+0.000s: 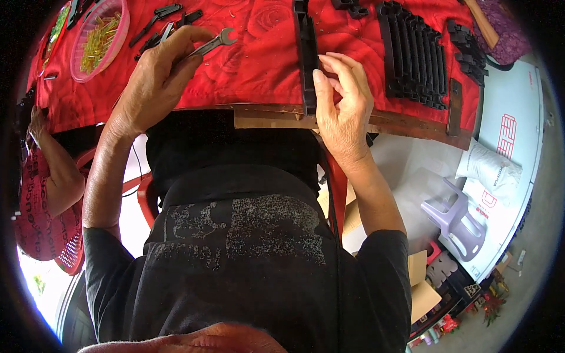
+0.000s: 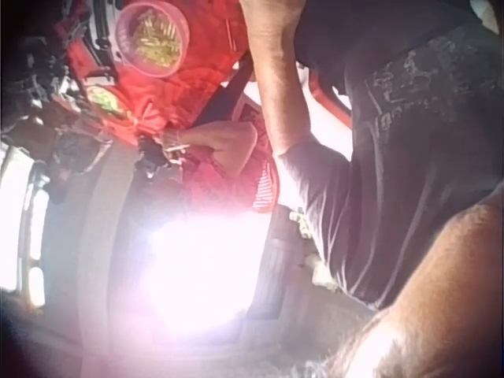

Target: The person assembles black plastic parts by hand, inserting small plastic pins and connecting structural components on a table. A wrench is used to tighten the connections.

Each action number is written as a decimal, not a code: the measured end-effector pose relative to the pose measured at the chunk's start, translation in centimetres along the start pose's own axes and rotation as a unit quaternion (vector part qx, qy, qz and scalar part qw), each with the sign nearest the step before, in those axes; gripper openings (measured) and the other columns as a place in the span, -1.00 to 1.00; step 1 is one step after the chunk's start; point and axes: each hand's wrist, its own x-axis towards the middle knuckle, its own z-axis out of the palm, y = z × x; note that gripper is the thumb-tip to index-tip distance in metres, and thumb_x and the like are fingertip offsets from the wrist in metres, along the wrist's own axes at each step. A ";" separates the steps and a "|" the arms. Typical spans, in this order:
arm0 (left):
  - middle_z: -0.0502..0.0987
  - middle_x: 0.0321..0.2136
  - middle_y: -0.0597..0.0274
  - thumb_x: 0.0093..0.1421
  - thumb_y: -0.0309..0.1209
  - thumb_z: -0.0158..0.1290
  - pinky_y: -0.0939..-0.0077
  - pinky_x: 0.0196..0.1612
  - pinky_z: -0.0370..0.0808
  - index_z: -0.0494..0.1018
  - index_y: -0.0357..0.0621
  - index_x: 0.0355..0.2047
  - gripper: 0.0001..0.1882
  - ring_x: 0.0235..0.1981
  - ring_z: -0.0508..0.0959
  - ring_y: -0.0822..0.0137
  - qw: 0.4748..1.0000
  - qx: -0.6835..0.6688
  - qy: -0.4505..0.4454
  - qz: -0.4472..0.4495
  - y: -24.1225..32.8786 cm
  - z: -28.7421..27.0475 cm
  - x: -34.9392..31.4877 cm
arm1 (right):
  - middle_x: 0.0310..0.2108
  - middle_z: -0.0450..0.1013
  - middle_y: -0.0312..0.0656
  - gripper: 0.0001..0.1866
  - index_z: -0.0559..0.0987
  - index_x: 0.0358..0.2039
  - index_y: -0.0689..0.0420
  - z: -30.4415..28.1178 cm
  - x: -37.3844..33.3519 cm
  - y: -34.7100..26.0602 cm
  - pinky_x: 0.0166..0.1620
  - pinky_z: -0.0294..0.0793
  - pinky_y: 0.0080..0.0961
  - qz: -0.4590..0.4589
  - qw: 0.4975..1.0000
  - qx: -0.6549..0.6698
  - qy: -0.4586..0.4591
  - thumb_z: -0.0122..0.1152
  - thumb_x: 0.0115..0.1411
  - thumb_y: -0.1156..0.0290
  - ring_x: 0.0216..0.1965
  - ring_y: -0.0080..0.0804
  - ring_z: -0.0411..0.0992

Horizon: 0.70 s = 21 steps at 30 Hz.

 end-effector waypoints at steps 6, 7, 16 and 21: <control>0.33 -0.55 0.40 0.32 -0.56 -0.10 0.58 -0.44 0.24 0.41 -0.09 0.13 -0.62 -0.52 0.28 0.57 0.992 -0.088 -0.088 -0.002 1.3 0.4 2.0 | -0.11 0.47 -0.11 -0.74 0.58 -0.19 0.29 0.1 1.3 0.8 -0.18 0.67 -0.52 0.007 1.000 0.012 -0.010 0.28 0.05 0.72 -0.20 -0.32 0.56; 0.34 -0.56 0.38 0.31 -0.56 -0.08 0.58 -0.44 0.25 0.42 -0.11 0.12 -0.63 -0.52 0.29 0.56 0.992 -0.104 -0.075 -0.002 1.5 0.7 2.3 | -0.11 0.47 -0.11 -0.74 0.58 -0.19 0.29 0.1 1.4 0.7 -0.18 0.67 -0.52 0.009 1.000 0.014 -0.009 0.28 0.05 0.72 -0.20 -0.32 0.56; 0.55 -0.60 0.23 0.26 -0.50 0.06 0.55 -0.52 0.42 0.56 -0.32 -0.13 -0.79 -0.59 0.49 0.50 0.992 -0.019 -0.124 0.013 6.0 -1.7 6.0 | -0.12 0.48 -0.01 -0.70 0.63 -0.19 0.26 0.1 2.1 1.0 -0.17 0.62 -0.43 -0.012 0.996 -0.061 -0.067 0.28 0.00 0.69 -0.23 -0.18 0.57; 0.56 -0.68 0.13 0.19 -0.53 0.02 0.50 -0.66 0.41 0.60 -0.39 -0.24 -0.78 -0.71 0.50 0.45 0.894 -0.196 -0.051 0.399 4.0 -0.2 10.5 | -0.12 0.48 0.00 -0.71 0.63 -0.19 0.28 0.0 2.2 1.0 -0.17 0.58 -0.35 -0.064 0.992 -0.093 -0.065 0.25 0.01 0.69 -0.27 -0.11 0.58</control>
